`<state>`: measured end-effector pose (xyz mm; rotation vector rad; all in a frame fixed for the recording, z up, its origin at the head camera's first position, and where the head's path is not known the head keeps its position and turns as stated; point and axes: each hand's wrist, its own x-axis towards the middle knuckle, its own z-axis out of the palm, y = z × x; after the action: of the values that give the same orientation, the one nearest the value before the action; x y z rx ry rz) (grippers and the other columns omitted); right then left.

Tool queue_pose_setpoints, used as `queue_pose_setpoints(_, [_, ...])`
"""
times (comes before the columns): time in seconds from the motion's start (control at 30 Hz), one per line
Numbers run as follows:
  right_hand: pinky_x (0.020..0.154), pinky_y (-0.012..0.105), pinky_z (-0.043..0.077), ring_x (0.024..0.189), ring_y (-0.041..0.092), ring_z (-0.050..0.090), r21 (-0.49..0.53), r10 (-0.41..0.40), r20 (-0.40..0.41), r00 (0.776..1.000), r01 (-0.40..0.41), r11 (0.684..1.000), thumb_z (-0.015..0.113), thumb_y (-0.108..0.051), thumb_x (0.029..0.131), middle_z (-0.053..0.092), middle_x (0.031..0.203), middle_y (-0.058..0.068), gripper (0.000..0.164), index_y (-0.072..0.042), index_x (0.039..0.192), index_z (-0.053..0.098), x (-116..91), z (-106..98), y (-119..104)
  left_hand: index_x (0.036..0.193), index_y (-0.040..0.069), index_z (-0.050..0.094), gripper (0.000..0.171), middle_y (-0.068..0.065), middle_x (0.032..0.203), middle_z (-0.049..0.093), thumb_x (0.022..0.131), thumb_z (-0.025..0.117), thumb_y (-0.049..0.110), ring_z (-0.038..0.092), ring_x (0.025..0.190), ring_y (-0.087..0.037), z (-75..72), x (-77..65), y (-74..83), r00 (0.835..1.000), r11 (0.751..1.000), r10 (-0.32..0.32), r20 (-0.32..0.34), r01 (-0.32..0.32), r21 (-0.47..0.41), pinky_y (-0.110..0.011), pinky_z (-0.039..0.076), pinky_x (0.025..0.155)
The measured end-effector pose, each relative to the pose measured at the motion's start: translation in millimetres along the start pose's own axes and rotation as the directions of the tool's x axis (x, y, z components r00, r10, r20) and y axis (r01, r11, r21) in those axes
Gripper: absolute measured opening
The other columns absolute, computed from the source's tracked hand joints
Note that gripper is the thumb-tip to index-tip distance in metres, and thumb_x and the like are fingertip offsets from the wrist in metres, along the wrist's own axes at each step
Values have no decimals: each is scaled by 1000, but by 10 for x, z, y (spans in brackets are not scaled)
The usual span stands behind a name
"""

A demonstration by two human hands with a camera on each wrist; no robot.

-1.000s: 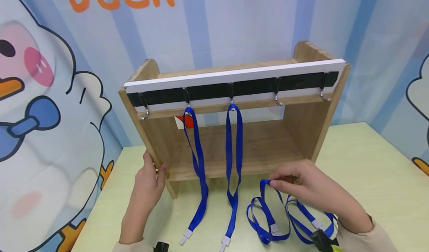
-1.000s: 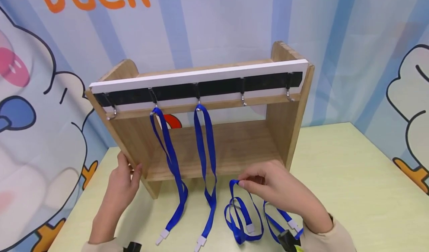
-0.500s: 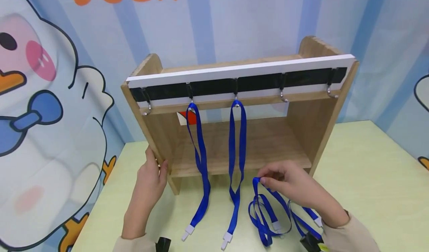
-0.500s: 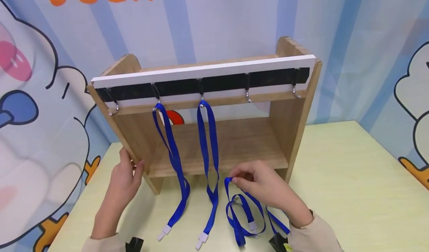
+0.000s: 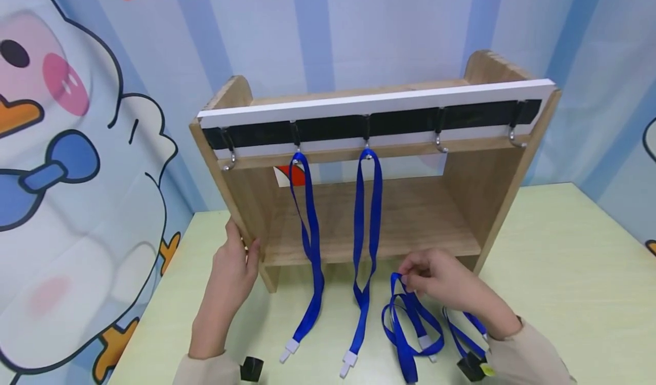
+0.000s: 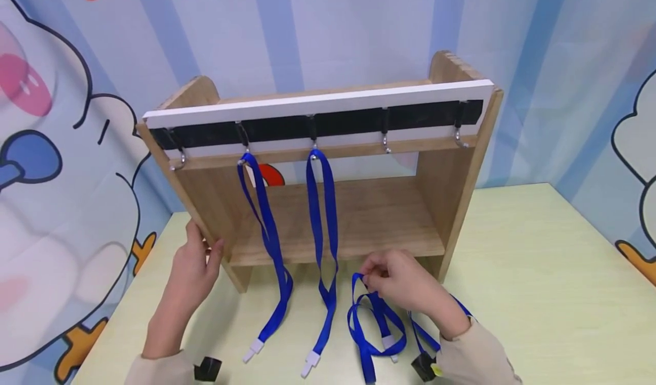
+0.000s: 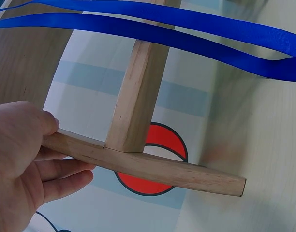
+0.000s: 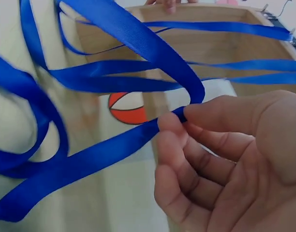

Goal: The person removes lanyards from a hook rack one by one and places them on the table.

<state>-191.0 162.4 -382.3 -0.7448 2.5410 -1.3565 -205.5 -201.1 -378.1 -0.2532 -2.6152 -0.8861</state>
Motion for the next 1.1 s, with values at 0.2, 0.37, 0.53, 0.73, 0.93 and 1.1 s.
queue_pose_setpoints(0.2, [52, 23, 49, 63, 11, 56, -137, 23, -49, 999, -30, 990, 62, 1, 90, 64, 75, -3, 11, 0, 95, 71, 49, 56, 145, 154, -3, 14, 64, -35, 142, 46, 105, 54, 8, 59, 120, -50, 4, -8, -4, 1000, 1000, 0, -2, 0, 5, -55, 58, 85])
queue_pose_setpoints(0.37, [50, 23, 47, 62, 9, 53, -179, 28, -61, 998, -39, 983, 63, 2, 89, 61, 73, -5, 10, -1, 92, 71, 75, 98, 233, 153, -3, 15, 62, -36, 141, 47, 105, 54, 8, 59, 119, -50, 6, -9, -17, 1000, 1000, 19, -11, -19, 3, -55, 58, 83])
queue_pose_setpoints(0.53, [54, 24, 48, 65, 9, 53, -232, 1, -71, 997, -18, 973, 63, 5, 87, 61, 76, -4, 12, -3, 88, 72, 93, 140, 280, 153, -3, 15, 62, -36, 141, 47, 105, 54, 8, 59, 119, -50, 4, -2, -17, 1000, 1000, 25, -15, -25, 3, -55, 58, 84])
queue_pose_setpoints(0.73, [58, 25, 48, 68, 11, 52, -282, 47, -81, 996, -68, 957, 66, 5, 87, 60, 77, -4, 11, -5, 88, 71, 97, 190, 292, 153, -3, 15, 63, -35, 141, 47, 105, 54, 8, 58, 120, -49, 1, 6, -12, 1000, 1000, 19, -8, -19, 2, -55, 57, 85])
queue_pose_setpoints(0.93, [58, 26, 47, 67, 11, 52, -321, 87, -84, 993, -110, 941, 68, 2, 88, 60, 77, -4, 10, -7, 90, 72, 96, 237, 316, 153, -3, 15, 63, -35, 142, 46, 105, 54, 9, 58, 121, -49, 1, 5, -14, 1000, 1000, 12, -3, -12, 2, -55, 57, 86])
queue_pose_setpoints(1.1, [57, 28, 47, 65, 11, 51, -339, 114, -60, 992, -128, 932, 68, 1, 89, 60, 75, -5, 10, -8, 92, 72, 93, 265, 335, 152, -3, 15, 62, -35, 141, 47, 105, 54, 9, 58, 120, -49, 0, 7, -21, 1000, 1000, 18, -9, -18, 10, -55, 57, 86])
